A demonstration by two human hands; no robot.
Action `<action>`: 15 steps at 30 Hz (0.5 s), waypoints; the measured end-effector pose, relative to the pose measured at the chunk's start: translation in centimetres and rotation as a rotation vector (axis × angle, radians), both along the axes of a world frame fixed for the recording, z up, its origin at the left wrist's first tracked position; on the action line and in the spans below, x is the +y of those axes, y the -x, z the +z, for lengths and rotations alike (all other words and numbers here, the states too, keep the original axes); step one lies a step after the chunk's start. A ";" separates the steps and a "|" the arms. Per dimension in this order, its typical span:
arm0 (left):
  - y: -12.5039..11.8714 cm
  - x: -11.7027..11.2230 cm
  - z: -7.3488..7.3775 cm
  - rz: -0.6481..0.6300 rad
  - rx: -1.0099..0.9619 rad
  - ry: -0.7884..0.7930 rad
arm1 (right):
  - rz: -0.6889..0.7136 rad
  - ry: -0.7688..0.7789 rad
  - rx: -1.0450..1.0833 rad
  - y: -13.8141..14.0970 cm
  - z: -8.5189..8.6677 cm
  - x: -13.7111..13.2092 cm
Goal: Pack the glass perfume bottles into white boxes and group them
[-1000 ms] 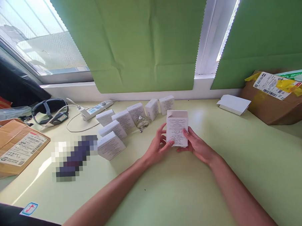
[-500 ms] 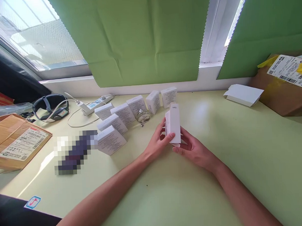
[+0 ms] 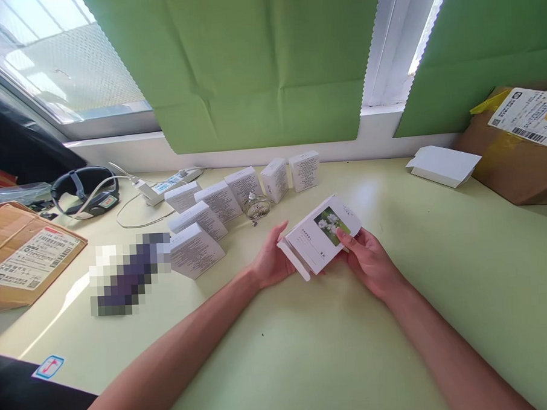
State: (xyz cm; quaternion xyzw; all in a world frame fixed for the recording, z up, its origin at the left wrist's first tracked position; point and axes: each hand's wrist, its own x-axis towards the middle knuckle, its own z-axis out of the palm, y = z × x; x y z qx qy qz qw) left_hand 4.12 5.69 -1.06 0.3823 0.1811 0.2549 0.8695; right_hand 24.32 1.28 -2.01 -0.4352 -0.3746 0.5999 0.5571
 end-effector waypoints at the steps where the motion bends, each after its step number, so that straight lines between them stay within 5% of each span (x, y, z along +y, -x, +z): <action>1: -0.1 0.0 0.0 0.067 0.005 -0.023 | -0.055 -0.005 0.000 -0.2 -0.1 0.2; 6: -0.5 0.0 0.1 0.345 0.083 -0.168 | -0.182 0.004 0.037 -1.2 -0.4 0.8; 15: -0.5 -0.1 -0.5 0.342 0.111 -0.317 | -0.110 0.005 0.001 -0.9 0.4 0.4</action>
